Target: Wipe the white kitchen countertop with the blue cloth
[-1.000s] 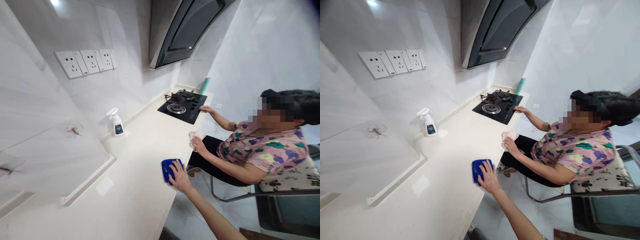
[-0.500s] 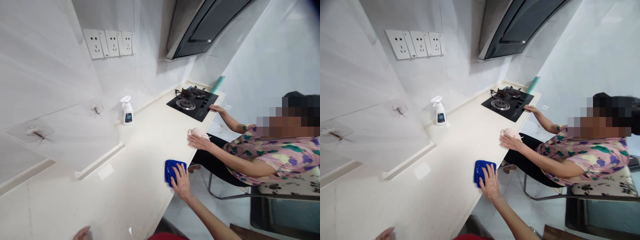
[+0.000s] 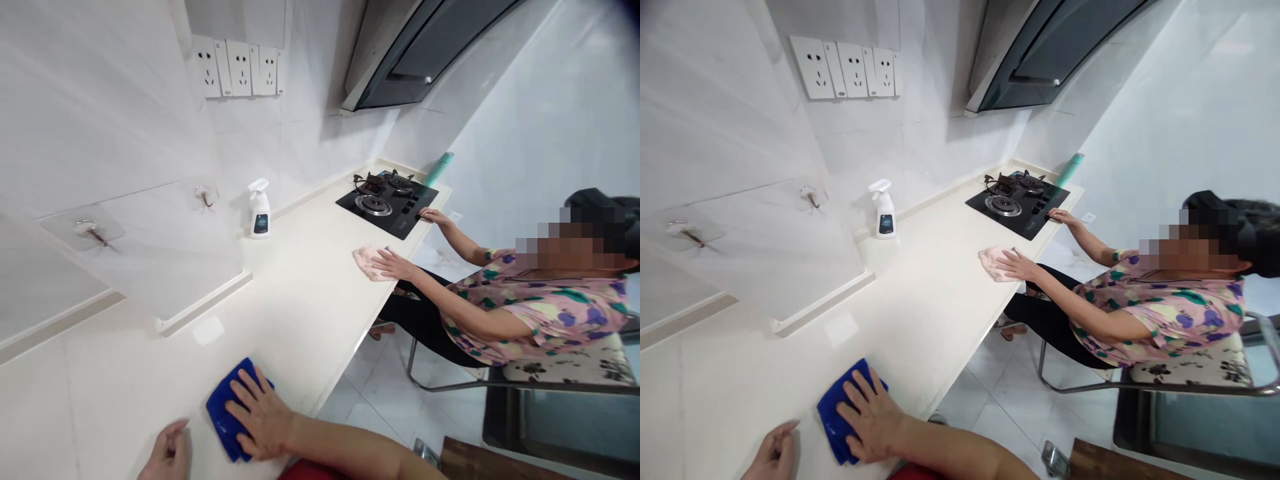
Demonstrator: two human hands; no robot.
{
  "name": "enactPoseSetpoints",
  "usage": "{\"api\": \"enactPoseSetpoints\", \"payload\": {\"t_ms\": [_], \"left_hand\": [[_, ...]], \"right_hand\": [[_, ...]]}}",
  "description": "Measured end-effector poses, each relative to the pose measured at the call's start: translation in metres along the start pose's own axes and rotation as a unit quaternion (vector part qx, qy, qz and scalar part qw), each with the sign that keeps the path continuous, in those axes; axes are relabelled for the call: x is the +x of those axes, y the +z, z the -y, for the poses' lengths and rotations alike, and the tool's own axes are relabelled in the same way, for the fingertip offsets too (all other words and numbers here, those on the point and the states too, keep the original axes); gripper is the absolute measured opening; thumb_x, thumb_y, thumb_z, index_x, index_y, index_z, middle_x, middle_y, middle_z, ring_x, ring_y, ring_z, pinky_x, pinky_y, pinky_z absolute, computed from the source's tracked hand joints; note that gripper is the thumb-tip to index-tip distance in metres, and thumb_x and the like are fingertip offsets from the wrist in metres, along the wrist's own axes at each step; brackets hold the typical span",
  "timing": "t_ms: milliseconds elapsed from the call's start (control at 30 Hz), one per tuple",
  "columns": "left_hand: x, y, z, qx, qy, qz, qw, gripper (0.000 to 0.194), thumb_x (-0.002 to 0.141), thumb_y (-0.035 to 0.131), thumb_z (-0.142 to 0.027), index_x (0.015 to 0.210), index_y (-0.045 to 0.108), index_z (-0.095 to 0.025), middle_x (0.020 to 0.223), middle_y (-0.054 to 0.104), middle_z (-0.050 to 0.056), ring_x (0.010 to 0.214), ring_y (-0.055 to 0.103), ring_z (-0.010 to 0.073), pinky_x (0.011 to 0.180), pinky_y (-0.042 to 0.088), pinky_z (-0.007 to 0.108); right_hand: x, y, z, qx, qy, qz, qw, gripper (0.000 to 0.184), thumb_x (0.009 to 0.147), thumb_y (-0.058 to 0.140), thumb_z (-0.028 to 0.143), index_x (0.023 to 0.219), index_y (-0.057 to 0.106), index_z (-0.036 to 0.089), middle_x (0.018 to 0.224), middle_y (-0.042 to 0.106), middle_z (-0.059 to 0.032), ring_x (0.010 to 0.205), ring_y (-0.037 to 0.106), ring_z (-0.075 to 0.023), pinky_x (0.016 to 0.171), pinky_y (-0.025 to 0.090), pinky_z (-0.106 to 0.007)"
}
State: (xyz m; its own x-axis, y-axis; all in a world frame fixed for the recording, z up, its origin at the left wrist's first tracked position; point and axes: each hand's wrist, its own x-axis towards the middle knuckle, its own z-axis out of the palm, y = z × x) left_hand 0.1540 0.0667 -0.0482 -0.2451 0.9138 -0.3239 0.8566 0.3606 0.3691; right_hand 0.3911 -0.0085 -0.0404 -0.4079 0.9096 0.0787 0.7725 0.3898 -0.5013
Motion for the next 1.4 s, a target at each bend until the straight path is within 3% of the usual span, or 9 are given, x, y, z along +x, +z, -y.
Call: {"api": "enactPoseSetpoints", "payload": {"t_ms": [233,433,533,600,767,900,1067,1233,1400], "left_hand": [[-0.013,-0.004,-0.007,0.013,0.013,-0.012,1.000,0.040,0.088,0.039,-0.048,0.108,0.069,-0.031,0.072,0.072,0.001,0.067,0.066,0.0242,0.063,0.046,0.033],[-0.021,-0.007,-0.008,-0.023,0.004,-0.027,0.999,0.040,0.090,0.037,-0.046,0.112,0.066,-0.030,0.069,0.071,0.000,0.068,0.066,0.0219,0.064,0.045,0.031],[-0.029,-0.004,-0.009,-0.068,0.032,-0.032,0.997,0.044,0.090,0.039,-0.048,0.124,0.058,-0.027,0.069,0.069,-0.002,0.066,0.065,0.0202,0.066,0.046,0.032],[-0.035,0.002,-0.010,-0.095,0.076,-0.022,0.992,0.048,0.091,0.039,-0.049,0.130,0.052,-0.024,0.080,0.070,-0.001,0.069,0.065,0.0190,0.071,0.049,0.034],[-0.050,0.027,-0.016,-0.133,0.209,-0.052,0.967,0.055,0.091,0.042,-0.054,0.133,0.050,-0.021,0.118,0.064,0.010,0.101,0.064,0.0237,0.095,0.052,0.044],[-0.054,0.040,-0.015,-0.109,0.230,-0.086,0.963,0.057,0.088,0.048,-0.053,0.134,0.051,-0.020,0.125,0.059,0.013,0.118,0.057,0.0291,0.105,0.046,0.050],[-0.045,0.037,-0.009,-0.120,0.185,-0.028,0.975,0.059,0.086,0.048,-0.050,0.131,0.050,-0.013,0.113,0.062,0.013,0.107,0.061,0.0267,0.099,0.050,0.046],[-0.039,0.030,-0.016,-0.108,0.205,-0.028,0.972,0.031,0.079,0.055,-0.044,0.097,0.059,-0.019,0.099,0.064,0.009,0.096,0.063,0.0246,0.092,0.050,0.041],[-0.045,-0.006,-0.049,-0.152,0.229,0.019,0.961,0.007,0.081,0.049,-0.031,0.086,0.047,-0.026,0.073,0.065,-0.002,0.070,0.064,0.0178,0.073,0.052,0.033]], "right_hand": [[0.014,0.026,0.003,0.022,-0.017,-0.020,0.999,0.063,0.094,0.047,0.051,0.148,0.037,0.020,0.157,0.034,-0.0158,0.151,0.010,-0.0342,0.121,0.011,-0.065],[0.002,0.017,-0.005,0.052,-0.032,-0.025,0.998,0.066,0.089,0.055,0.052,0.146,0.040,0.023,0.156,0.036,-0.0131,0.151,0.015,-0.0316,0.121,0.013,-0.064],[-0.003,0.018,-0.014,0.107,-0.041,-0.039,0.993,0.052,0.093,0.051,0.047,0.140,0.049,0.026,0.154,0.042,-0.0081,0.149,0.023,-0.0282,0.122,0.016,-0.061],[-0.006,0.024,-0.023,0.167,-0.013,-0.086,0.982,0.039,0.099,0.039,0.040,0.130,0.057,0.026,0.146,0.052,-0.0058,0.144,0.035,-0.0228,0.122,0.025,-0.054],[-0.003,0.037,-0.047,0.209,0.137,-0.216,0.944,0.040,0.099,0.028,0.030,0.129,0.054,0.023,0.127,0.063,-0.0082,0.117,0.059,-0.0175,0.102,0.053,-0.037],[0.015,0.038,-0.046,0.167,0.148,-0.208,0.953,0.048,0.090,0.039,0.024,0.138,0.047,0.022,0.132,0.058,-0.0114,0.120,0.055,-0.0261,0.104,0.049,-0.048],[0.042,0.037,-0.032,0.135,0.149,-0.173,0.964,0.052,0.079,0.049,0.017,0.131,0.055,0.020,0.126,0.060,-0.0126,0.113,0.055,-0.0281,0.103,0.046,-0.048],[0.044,0.023,-0.034,0.159,0.160,-0.146,0.963,0.029,0.065,0.058,0.016,0.094,0.065,0.020,0.095,0.064,-0.0074,0.092,0.061,-0.0242,0.086,0.052,-0.040],[0.038,-0.029,-0.038,0.242,0.112,-0.154,0.952,0.017,0.066,0.057,0.015,0.082,0.058,0.022,0.080,0.062,0.0014,0.072,0.060,-0.0145,0.066,0.050,-0.025]]}}
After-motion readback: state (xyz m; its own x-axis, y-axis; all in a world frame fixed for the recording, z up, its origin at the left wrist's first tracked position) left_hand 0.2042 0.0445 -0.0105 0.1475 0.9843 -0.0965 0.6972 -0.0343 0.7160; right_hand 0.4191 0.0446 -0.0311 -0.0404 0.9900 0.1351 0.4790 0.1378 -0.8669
